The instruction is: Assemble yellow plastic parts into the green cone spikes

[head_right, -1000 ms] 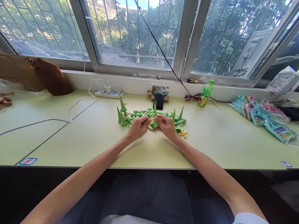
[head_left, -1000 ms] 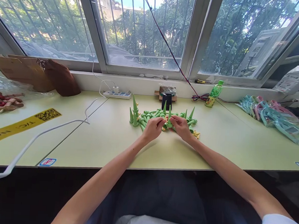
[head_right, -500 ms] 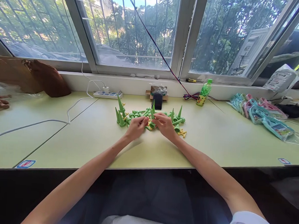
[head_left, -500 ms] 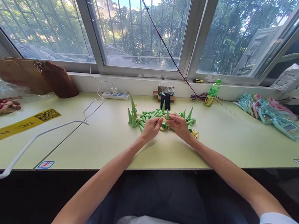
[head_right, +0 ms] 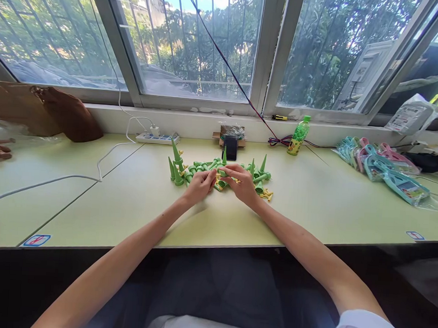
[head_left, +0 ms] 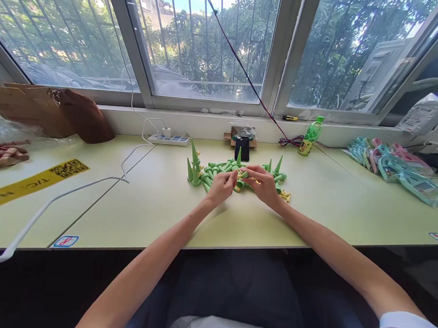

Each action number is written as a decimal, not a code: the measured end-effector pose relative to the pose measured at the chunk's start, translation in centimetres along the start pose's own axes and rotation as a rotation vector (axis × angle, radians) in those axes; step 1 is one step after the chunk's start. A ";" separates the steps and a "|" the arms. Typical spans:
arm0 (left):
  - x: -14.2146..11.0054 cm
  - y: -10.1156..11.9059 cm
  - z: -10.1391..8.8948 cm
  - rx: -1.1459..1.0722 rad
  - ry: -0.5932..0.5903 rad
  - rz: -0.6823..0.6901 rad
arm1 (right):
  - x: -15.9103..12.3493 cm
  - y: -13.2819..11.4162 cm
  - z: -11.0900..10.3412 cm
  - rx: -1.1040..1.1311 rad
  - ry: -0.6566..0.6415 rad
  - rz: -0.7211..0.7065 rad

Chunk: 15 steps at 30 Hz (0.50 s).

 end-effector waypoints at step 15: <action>-0.5 0.0 1.0 -0.370 -0.090 -0.184 | -0.1 0.8 -0.3 0.077 0.066 0.121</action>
Point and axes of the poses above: each hand's wrist, its own x-axis towards the middle knuckle, its own z-axis out of the palm, y = z × x, the point moved 7 cm from there along x, towards the middle knuckle, and after that the axes turned 2 degrees about -x, right-handed, at the moved point
